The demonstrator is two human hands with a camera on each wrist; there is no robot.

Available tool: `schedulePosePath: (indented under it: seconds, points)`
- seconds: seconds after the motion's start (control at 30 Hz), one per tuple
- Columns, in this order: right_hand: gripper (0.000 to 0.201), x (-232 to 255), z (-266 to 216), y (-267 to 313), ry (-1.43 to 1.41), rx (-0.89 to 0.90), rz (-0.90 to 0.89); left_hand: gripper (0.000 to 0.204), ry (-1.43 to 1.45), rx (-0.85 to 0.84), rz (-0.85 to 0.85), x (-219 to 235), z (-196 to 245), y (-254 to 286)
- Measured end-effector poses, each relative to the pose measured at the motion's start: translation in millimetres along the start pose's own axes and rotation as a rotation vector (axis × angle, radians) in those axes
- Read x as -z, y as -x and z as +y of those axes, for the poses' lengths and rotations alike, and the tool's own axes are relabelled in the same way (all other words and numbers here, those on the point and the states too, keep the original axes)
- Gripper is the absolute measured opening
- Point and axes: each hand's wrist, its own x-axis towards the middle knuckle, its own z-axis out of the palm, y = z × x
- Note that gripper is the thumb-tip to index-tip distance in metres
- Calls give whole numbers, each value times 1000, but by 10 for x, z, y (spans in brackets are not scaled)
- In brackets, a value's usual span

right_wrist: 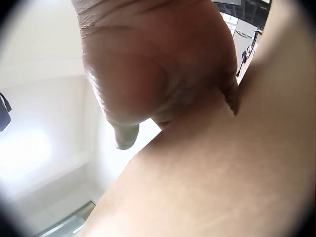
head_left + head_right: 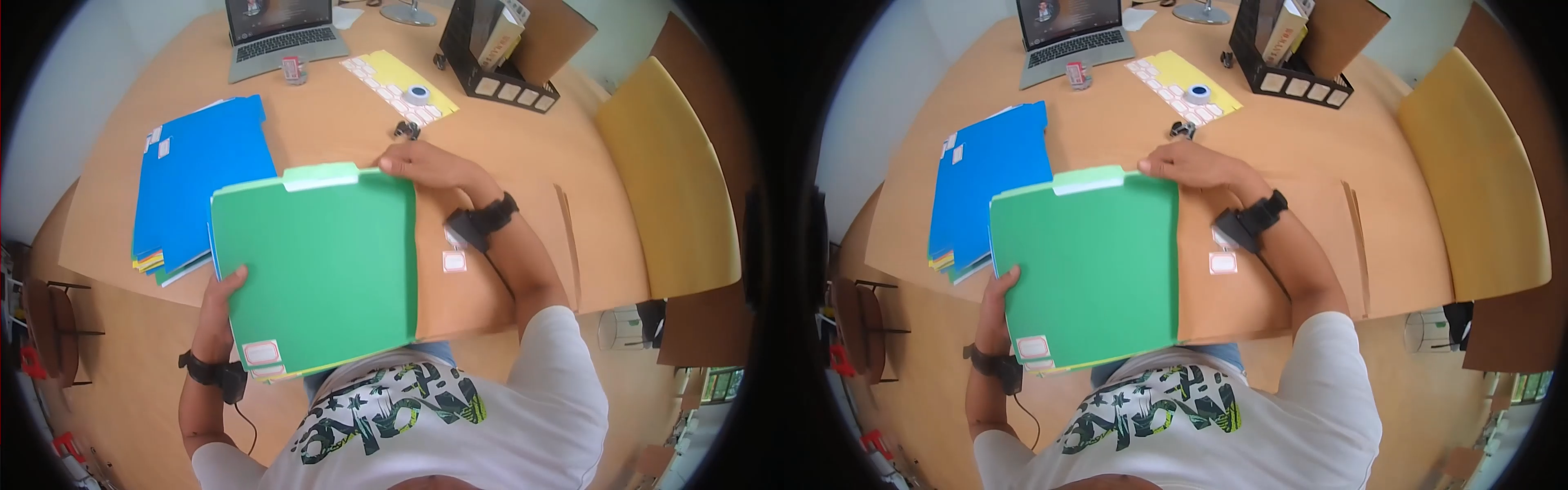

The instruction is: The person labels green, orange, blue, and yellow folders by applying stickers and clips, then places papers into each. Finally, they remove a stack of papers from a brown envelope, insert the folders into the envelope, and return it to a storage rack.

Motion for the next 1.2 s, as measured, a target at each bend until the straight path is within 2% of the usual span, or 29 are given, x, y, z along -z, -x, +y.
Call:
schedulePosePath:
  seconds: [0.07, 0.1, 0.2, 0.3, 0.4, 0.5, 0.6, 0.73, 0.83, 1.03, 1.13, 1.2]
  points:
    - [47, 11, -29, -10, 70, -29, -15, 52, -5, 12, -19, 106, -27, -45]
    - [52, -22, 70, -45, -3, 72, 62, 55, -7, 24, -27, 155, -36, -72]
    - [48, -5, 252, -99, -114, 32, -90, 64, 29, 109, -62, 210, -23, -150]
    - [49, -5, 3, 17, 203, 180, 67, 62, -74, 111, 7, 36, 27, -203]
    - [64, 166, -487, 281, 331, -107, -34, 58, -16, 132, 14, 47, 31, -214]
    - [87, -217, -603, 488, 727, -214, 90, 52, 0, 129, 59, 9, 53, -201]
    - [107, -526, -680, 591, 868, -373, -43, 47, -22, 146, 94, -28, 60, -168]
    - [83, -638, -587, 707, 830, -471, 83, 44, -71, 156, 103, -95, 85, -106]
    - [85, -628, -583, 800, 792, -436, 97, 46, -88, 137, 112, -140, 113, -37]
    - [84, -662, -617, 894, 634, -302, 380, 49, -109, 123, 119, 36, 36, 37]
    - [81, -695, -765, 890, 534, -334, 543, 48, -110, 98, 62, -17, 158, 60]
    - [81, -750, -685, 860, 660, -293, 552, 47, -102, 102, 35, -28, 180, 83]
